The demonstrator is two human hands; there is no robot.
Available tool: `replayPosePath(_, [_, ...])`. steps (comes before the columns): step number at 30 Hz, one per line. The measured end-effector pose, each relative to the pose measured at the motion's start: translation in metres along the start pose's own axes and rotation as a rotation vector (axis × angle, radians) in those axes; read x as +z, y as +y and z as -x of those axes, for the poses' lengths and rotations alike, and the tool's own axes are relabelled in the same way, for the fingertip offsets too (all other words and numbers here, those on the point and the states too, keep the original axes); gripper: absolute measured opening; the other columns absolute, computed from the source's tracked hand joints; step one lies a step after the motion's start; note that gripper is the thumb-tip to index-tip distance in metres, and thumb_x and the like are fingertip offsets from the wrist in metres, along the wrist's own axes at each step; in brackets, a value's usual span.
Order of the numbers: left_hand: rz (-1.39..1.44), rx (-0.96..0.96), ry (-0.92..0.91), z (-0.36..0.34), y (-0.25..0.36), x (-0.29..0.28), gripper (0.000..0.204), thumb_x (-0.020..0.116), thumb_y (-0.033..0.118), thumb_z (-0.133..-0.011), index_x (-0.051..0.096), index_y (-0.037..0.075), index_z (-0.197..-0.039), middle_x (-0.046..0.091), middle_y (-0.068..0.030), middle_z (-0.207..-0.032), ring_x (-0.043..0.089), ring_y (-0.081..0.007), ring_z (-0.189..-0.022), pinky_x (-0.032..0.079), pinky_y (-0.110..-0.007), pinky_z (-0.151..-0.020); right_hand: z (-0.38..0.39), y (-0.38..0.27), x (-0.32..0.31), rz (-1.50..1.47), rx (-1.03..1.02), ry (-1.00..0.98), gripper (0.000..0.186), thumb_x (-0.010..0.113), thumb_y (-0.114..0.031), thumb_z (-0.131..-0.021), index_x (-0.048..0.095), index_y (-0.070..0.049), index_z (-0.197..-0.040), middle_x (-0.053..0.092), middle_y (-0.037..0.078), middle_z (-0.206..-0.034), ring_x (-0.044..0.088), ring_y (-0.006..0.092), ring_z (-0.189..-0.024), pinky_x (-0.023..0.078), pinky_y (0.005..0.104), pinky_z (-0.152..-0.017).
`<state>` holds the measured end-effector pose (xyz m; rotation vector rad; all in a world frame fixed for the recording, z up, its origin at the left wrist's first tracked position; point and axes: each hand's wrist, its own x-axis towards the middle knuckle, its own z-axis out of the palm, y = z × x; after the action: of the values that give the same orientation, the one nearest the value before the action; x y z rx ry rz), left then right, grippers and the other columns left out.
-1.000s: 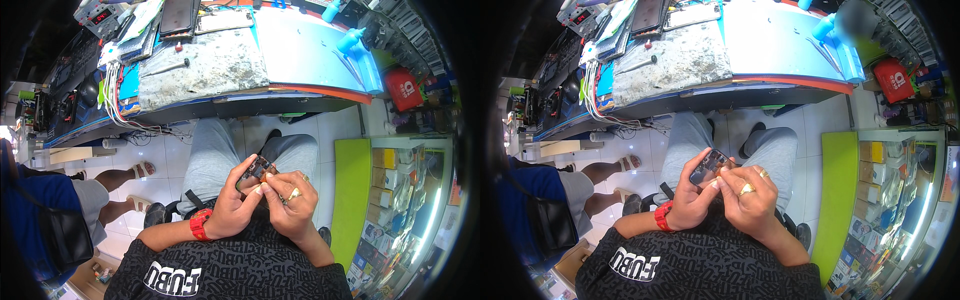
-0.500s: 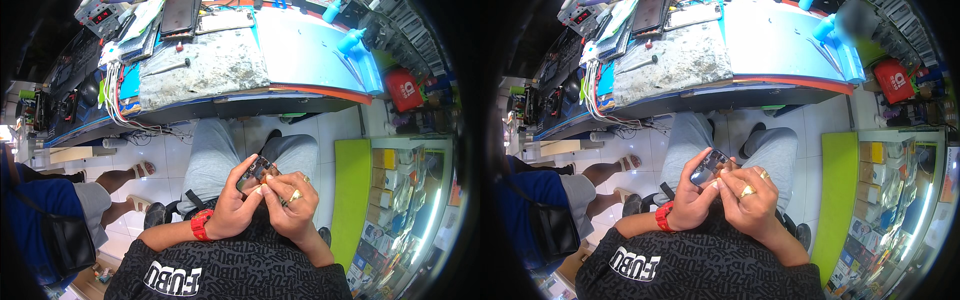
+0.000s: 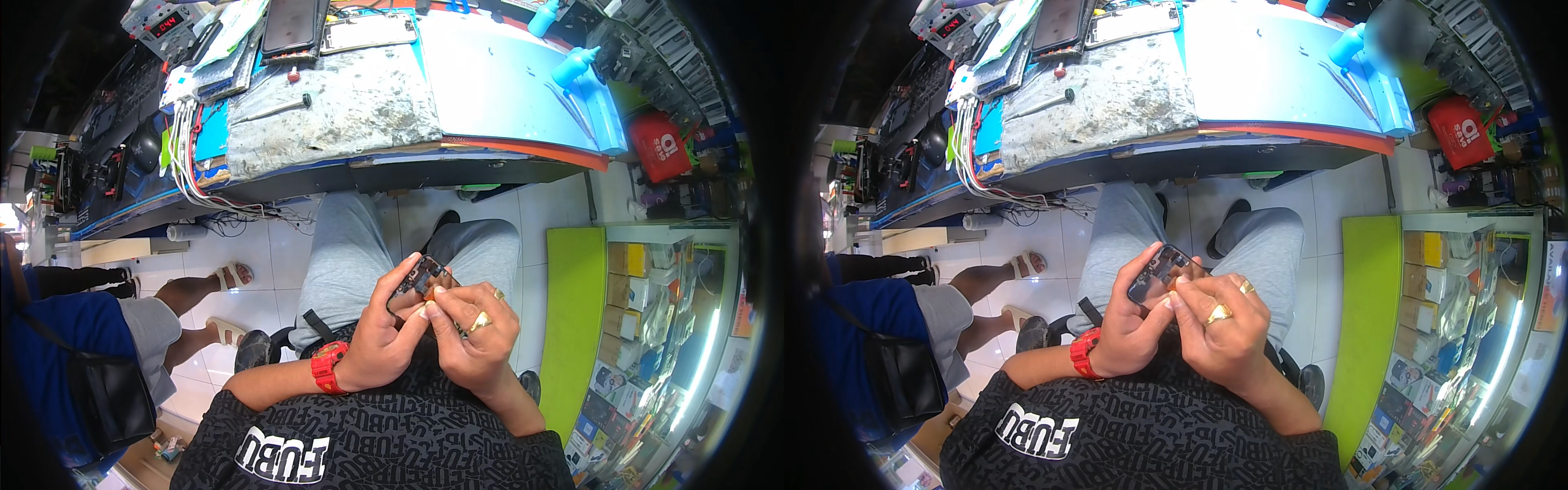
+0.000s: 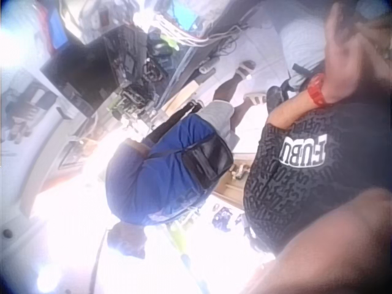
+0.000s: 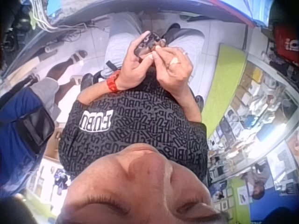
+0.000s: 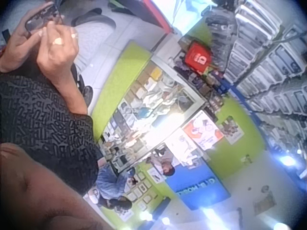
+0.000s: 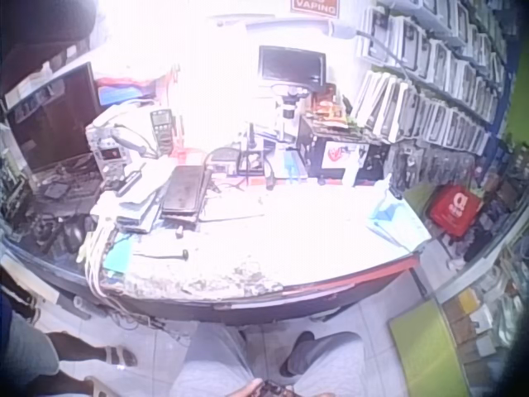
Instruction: The person applies adhesive to the edges of a phone screen and uses a thin tool to clear debris from the frame.
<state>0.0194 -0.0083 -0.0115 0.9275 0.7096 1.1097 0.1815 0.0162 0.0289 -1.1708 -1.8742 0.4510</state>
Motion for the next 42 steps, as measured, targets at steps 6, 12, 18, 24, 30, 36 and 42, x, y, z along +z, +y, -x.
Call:
replayPosePath(6, [-0.028,0.005,-0.011,0.0003,-0.0006,-0.0017,0.071,0.043,-0.013,-0.108,0.012,0.006,-0.169,0.046,-0.0283,-0.158,0.047,-0.0362,-0.152,0.041,-0.048,-0.127,0.0002,-0.0003,0.0005,-0.01,0.008,0.005,0.03,0.085,0.005,-0.078,0.077,-0.001,-0.106,0.073,0.011,-0.09,0.068,0.0269,-0.072,0.055,0.0374,-0.066])
replayPosePath(12, [-0.028,-0.004,-0.013,0.0011,-0.0019,-0.0022,0.071,0.042,-0.013,-0.109,0.01,0.006,-0.169,0.045,-0.0301,-0.159,0.047,-0.0362,-0.152,0.041,-0.048,-0.127,-0.0023,-0.0027,0.0013,-0.018,0.01,0.013,0.026,0.084,0.007,-0.079,0.078,0.001,-0.103,0.074,0.013,-0.089,0.069,0.0261,-0.072,0.052,0.0361,-0.065])
replayPosePath(18, [-0.026,0.003,-0.01,0.0012,-0.0023,-0.002,0.071,0.042,-0.013,-0.108,0.01,0.006,-0.169,0.045,-0.0304,-0.159,0.047,-0.0363,-0.153,0.041,-0.048,-0.127,-0.0014,-0.0025,0.0013,-0.006,0.005,0.007,0.026,0.084,0.006,-0.079,0.077,0.0,-0.103,0.074,0.012,-0.09,0.069,0.027,-0.073,0.054,0.0371,-0.065])
replayPosePath(24, [-0.007,0.011,-0.009,0.002,-0.0038,-0.0014,0.072,0.042,-0.014,-0.108,0.012,0.008,-0.169,0.045,-0.0308,-0.159,0.047,-0.0365,-0.153,0.041,-0.049,-0.127,0.0018,-0.0028,0.002,-0.03,0.042,0.004,0.025,0.085,0.004,-0.079,0.077,0.0,-0.103,0.074,0.011,-0.09,0.069,0.0272,-0.073,0.055,0.0374,-0.065])
replayPosePath(30, [-0.001,0.055,0.024,0.0014,-0.0047,0.0016,0.073,0.043,-0.015,-0.107,0.013,0.008,-0.169,0.045,-0.0323,-0.16,0.048,-0.0369,-0.152,0.041,-0.049,-0.126,-0.0004,-0.0041,0.0029,-0.025,0.026,0.014,0.025,0.085,0.006,-0.079,0.077,-0.001,-0.102,0.074,0.012,-0.089,0.069,0.0256,-0.072,0.053,0.0357,-0.065])
replayPosePath(36, [-0.004,0.069,0.038,0.0001,-0.0027,0.0035,0.072,0.042,-0.015,-0.107,0.013,0.007,-0.169,0.045,-0.0335,-0.159,0.05,-0.0373,-0.15,0.041,-0.05,-0.126,-0.0009,-0.0051,0.0027,-0.053,0.029,0.023,0.025,0.084,0.008,-0.079,0.077,-0.001,-0.101,0.074,0.013,-0.088,0.069,0.0252,-0.072,0.052,0.035,-0.065])
replayPosePath(42, [-0.004,0.061,0.026,0.0009,-0.0044,0.0018,0.072,0.042,-0.015,-0.107,0.013,0.008,-0.169,0.045,-0.0337,-0.159,0.05,-0.0376,-0.15,0.041,-0.05,-0.127,-0.0018,-0.0066,0.0039,-0.036,0.02,0.036,0.025,0.084,0.008,-0.079,0.077,-0.001,-0.101,0.073,0.013,-0.089,0.069,0.0256,-0.072,0.052,0.0355,-0.065])
